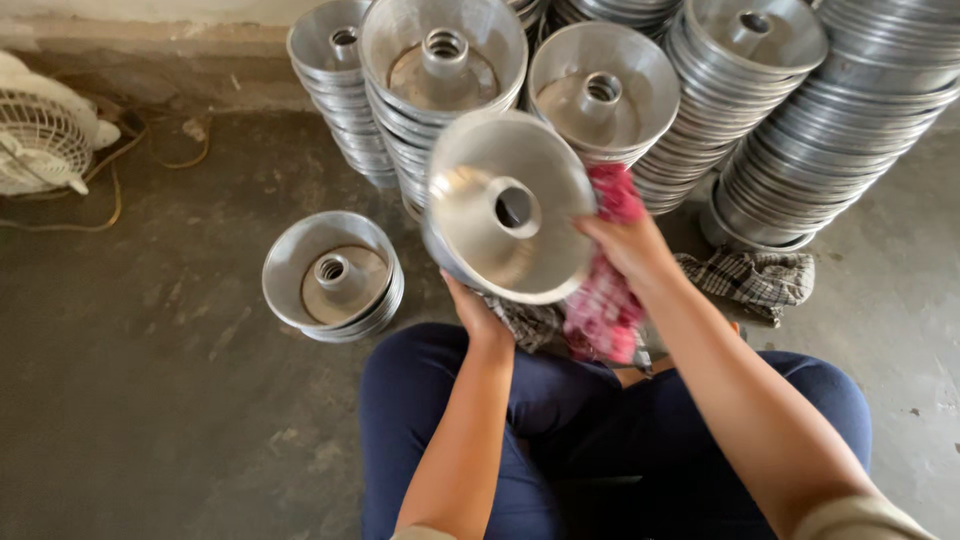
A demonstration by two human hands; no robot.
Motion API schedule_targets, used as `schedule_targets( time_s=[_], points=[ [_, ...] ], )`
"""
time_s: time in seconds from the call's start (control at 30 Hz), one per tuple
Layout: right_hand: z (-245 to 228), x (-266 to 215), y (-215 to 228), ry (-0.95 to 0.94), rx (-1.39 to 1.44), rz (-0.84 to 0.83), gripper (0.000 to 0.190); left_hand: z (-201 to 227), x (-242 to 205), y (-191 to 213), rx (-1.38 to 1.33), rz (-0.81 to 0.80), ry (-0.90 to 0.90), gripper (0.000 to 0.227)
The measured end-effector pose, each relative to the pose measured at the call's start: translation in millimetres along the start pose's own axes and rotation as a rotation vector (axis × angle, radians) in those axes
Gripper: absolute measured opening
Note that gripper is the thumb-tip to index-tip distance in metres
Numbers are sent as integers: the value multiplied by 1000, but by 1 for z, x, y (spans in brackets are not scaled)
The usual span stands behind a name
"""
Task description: The person sits on the floor and wipes the inside and outside of metal funnel-shaped parts using a cloth. They handle the parts one by one, rotating them to clean all surfaces, and place them back into a stack.
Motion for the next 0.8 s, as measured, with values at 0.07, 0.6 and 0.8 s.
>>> schedule_targets(
  time_s=[0.07, 0.6, 0.8],
  points=[
    [3, 15, -46, -31, 98, -71, 40, -6, 0, 0, 40, -101, -70, 70],
    [107, 80, -240, -196, -188, -237, 42, -35, 13, 55, 64, -82, 45, 71],
    [59, 43, -174, -147, 524, -179, 30, -18, 12, 39, 64, -9, -21, 72]
  ],
)
Point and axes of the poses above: each hand's wrist, its own x-axis towards the middle knuckle, its own y-axis out of the back of the hand, z = x × y, the point moved 10 cm from there along x, towards the middle knuckle, and after that the axes turned 11 degrees about -z, right-handed, at the moved point
